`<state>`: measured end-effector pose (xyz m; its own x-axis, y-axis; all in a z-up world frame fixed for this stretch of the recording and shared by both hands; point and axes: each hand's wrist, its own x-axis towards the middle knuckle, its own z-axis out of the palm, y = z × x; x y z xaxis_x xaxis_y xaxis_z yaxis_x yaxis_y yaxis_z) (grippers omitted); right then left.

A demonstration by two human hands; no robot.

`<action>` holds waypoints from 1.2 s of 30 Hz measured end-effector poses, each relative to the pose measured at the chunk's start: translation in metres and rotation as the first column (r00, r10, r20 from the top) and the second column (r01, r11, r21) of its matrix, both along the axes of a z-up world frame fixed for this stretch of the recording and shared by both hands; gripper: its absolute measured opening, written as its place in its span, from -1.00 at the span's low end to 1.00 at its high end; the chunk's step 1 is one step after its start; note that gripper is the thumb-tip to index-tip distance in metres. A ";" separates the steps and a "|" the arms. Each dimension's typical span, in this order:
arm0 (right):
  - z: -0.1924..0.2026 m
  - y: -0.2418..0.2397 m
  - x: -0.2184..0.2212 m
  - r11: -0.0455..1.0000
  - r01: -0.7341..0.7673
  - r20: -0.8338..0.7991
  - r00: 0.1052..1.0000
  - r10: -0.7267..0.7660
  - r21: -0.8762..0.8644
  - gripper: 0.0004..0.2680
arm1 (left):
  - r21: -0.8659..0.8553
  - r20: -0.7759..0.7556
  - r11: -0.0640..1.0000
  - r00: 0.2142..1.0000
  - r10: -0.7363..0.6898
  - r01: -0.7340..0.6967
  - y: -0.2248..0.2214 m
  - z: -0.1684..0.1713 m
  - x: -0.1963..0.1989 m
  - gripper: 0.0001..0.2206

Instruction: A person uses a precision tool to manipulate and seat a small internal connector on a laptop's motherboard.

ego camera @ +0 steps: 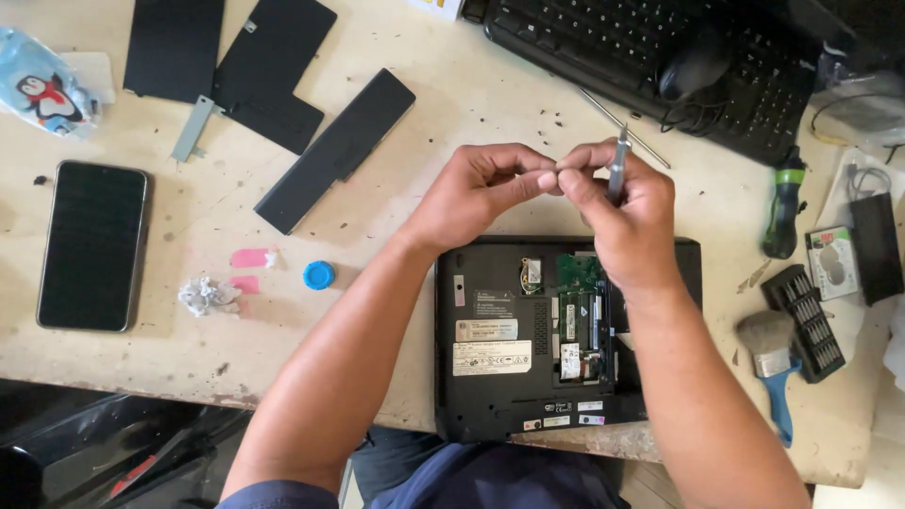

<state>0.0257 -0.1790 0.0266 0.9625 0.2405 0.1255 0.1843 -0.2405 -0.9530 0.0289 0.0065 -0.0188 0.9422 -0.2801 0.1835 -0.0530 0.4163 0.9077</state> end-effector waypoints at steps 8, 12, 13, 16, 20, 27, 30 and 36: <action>-0.008 -0.014 -0.019 0.998 -0.048 -0.073 0.996 0.051 0.051 -0.89 | -0.090 -0.019 0.991 0.995 -0.100 0.098 -0.002 -0.008 -0.002 -0.95; 0.020 -0.015 -0.041 0.942 -0.038 0.188 0.977 0.105 -0.332 -0.74 | -0.037 -0.006 0.998 0.999 -0.050 0.050 -0.002 -0.013 0.003 -0.93; 0.029 -0.014 -0.046 0.942 -0.041 0.186 0.977 0.108 -0.333 -0.74 | -0.038 -0.008 0.998 0.999 -0.047 0.047 -0.002 -0.013 0.003 -0.93; 0.048 -0.016 -0.059 0.896 -0.004 0.298 0.942 0.152 -0.445 -0.79 | -0.023 0.020 0.998 0.999 -0.049 0.050 -0.002 -0.013 0.004 -0.93; 0.049 -0.028 -0.069 0.856 0.147 0.424 0.901 0.090 -0.495 -0.82 | -0.010 0.011 0.997 0.997 -0.075 0.075 -0.004 -0.011 0.003 -0.92; 0.046 -0.034 -0.069 0.869 0.169 0.507 0.856 0.105 -0.466 -0.83 | 0.026 0.002 0.995 0.995 -0.097 0.097 -0.005 -0.012 0.001 -0.90; 0.041 -0.039 -0.067 0.861 0.183 0.537 0.835 0.118 -0.474 -0.84 | 0.035 0.006 0.994 0.995 -0.102 0.102 -0.005 -0.014 0.001 -0.90; 0.043 -0.037 -0.069 0.832 0.225 0.580 0.803 0.137 -0.508 -0.84 | 0.099 0.015 0.989 0.994 -0.110 0.108 -0.005 -0.015 0.001 -0.90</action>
